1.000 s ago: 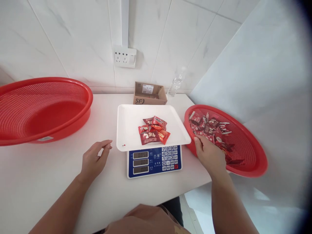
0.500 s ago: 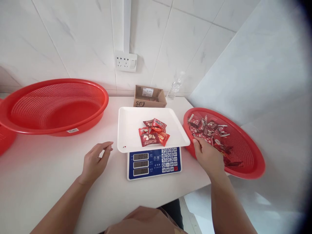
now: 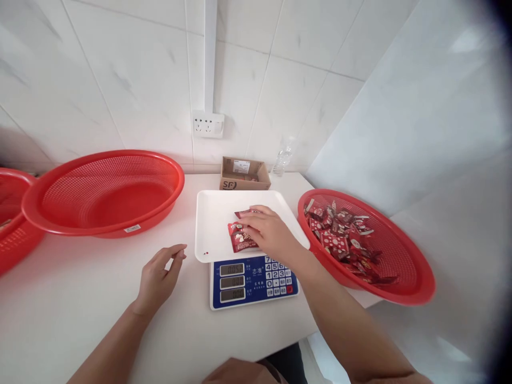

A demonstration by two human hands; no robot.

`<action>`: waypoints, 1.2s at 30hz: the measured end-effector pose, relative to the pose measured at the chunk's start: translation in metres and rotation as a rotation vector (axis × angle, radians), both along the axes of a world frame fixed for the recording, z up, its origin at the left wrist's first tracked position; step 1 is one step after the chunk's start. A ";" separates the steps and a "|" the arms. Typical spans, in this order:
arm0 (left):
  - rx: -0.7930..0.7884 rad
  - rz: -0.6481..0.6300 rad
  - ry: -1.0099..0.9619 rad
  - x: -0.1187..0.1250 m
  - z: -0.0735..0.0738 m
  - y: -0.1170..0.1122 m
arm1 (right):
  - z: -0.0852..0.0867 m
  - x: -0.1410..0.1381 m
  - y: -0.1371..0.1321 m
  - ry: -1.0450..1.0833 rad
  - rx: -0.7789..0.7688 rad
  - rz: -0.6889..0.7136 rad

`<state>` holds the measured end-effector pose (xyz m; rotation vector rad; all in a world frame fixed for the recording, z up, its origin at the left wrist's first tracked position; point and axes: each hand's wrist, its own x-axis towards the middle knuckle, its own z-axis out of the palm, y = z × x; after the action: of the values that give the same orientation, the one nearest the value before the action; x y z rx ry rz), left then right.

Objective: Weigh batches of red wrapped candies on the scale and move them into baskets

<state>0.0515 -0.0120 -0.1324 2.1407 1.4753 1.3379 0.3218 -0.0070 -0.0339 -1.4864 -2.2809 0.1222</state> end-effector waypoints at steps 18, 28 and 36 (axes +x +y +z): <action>-0.032 -0.002 -0.035 -0.002 -0.002 0.001 | 0.010 0.043 -0.008 0.304 0.221 -0.293; 0.074 0.190 -0.099 0.003 0.008 -0.005 | -0.051 0.135 -0.081 0.092 0.143 -0.667; 0.105 -0.331 0.399 0.070 0.082 -0.005 | -0.050 0.122 -0.079 0.013 0.071 -0.725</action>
<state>0.1216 -0.0171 -0.0507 2.6914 1.1099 0.9298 0.4438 -0.0863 -0.0836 -2.1473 -1.5837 -0.1579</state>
